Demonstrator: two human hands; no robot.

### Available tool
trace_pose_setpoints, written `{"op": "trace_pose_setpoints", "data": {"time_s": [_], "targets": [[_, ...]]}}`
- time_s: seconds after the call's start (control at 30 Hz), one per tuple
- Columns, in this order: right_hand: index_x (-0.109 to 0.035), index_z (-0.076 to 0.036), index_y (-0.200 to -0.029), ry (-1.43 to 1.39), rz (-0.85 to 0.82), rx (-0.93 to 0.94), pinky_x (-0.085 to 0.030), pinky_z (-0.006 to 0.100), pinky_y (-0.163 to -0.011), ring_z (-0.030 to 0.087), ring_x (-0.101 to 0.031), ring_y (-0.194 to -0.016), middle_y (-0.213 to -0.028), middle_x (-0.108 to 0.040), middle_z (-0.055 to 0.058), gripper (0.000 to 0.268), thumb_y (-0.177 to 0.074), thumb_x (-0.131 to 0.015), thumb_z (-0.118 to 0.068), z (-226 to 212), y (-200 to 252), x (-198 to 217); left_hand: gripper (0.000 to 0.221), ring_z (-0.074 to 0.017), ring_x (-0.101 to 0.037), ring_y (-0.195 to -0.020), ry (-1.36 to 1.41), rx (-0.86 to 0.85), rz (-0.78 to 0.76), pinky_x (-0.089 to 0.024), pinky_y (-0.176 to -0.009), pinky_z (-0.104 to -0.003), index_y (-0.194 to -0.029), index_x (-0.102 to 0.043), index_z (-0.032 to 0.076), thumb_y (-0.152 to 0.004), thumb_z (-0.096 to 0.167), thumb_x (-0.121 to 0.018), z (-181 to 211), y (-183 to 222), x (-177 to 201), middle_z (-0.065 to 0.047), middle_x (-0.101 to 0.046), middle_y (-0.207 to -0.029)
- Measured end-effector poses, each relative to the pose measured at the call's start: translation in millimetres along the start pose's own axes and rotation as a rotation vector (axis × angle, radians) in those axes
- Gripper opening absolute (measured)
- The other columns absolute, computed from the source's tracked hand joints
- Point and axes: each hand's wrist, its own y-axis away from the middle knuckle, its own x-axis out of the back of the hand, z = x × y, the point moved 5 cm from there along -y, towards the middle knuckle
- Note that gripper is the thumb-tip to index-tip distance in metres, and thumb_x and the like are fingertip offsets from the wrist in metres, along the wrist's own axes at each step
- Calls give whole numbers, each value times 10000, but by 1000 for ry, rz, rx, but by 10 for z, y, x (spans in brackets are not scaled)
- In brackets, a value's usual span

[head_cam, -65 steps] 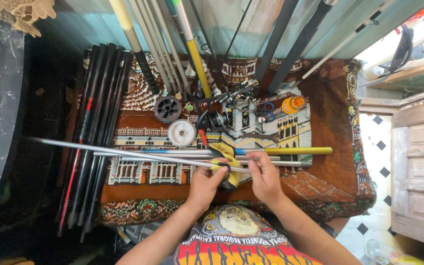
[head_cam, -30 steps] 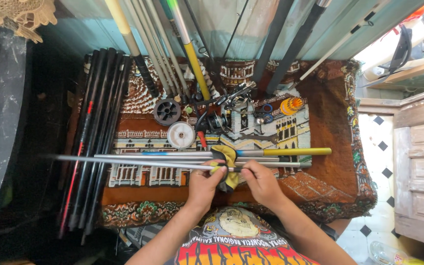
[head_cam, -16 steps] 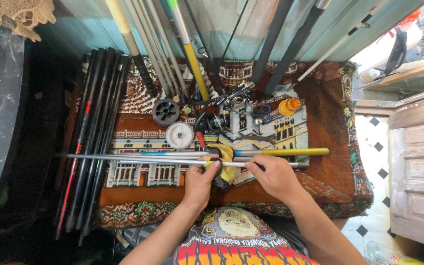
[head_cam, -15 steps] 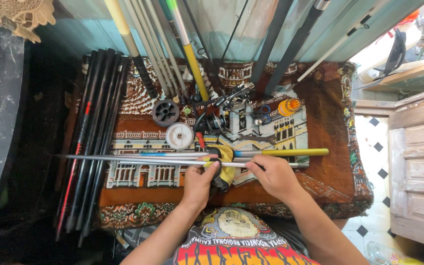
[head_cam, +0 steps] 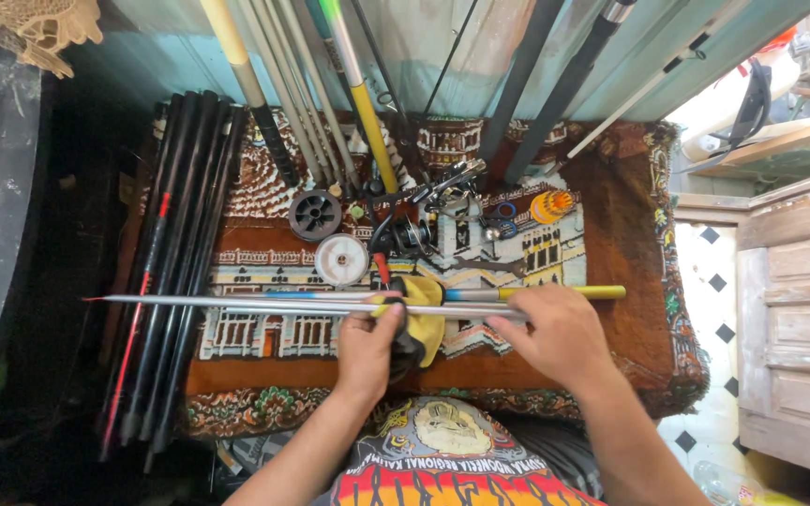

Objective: Wiping down various fishing rod sections using a cleaning cloth.

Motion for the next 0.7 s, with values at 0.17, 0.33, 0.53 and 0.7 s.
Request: {"op": "trace_pose_setpoints", "data": {"time_s": [0.17, 0.33, 0.53, 0.7], "targets": [[-696, -165, -825, 104, 89, 151, -535, 282, -619, 180, -662, -625, -650, -628, 22, 440, -999, -546, -540, -316, -114, -80, 289, -102, -658, -896, 68, 19, -18, -598, -828, -285, -1150, -741, -24, -869, 39, -771, -294, -172, 86, -66, -732, -960], [-726, -190, -790, 22, 123, 128, -500, 222, -617, 130, -640, -604, -629, -642, -14, 462, -995, -551, -565, 122, 46, -160, 253, -121, -677, -875, 132, 5, 68, -608, -807, -297, -1149, -738, -18, -909, 63, -731, -134, -272, 322, -77, -733, -982], [-720, -155, -860, 62, 80, 180, -507, 256, -627, 154, -633, -642, -668, -625, 12, 413, -961, -607, -539, -170, -163, -26, 253, -110, -647, -881, 84, -2, 59, -590, -814, -288, -1155, -740, -16, -919, 76, -726, -111, -147, 166, -67, -725, -992], [-666, -153, -1044, 117, 162, 392, -547, 321, -567, 194, -664, -659, -726, -577, 11, 187, -1022, -572, -313, -832, -307, -76, 257, -87, -674, -838, 102, 56, -11, -605, -780, -270, -1128, -766, 23, -879, 81, -780, -157, -92, -115, -51, -749, -950]]}}
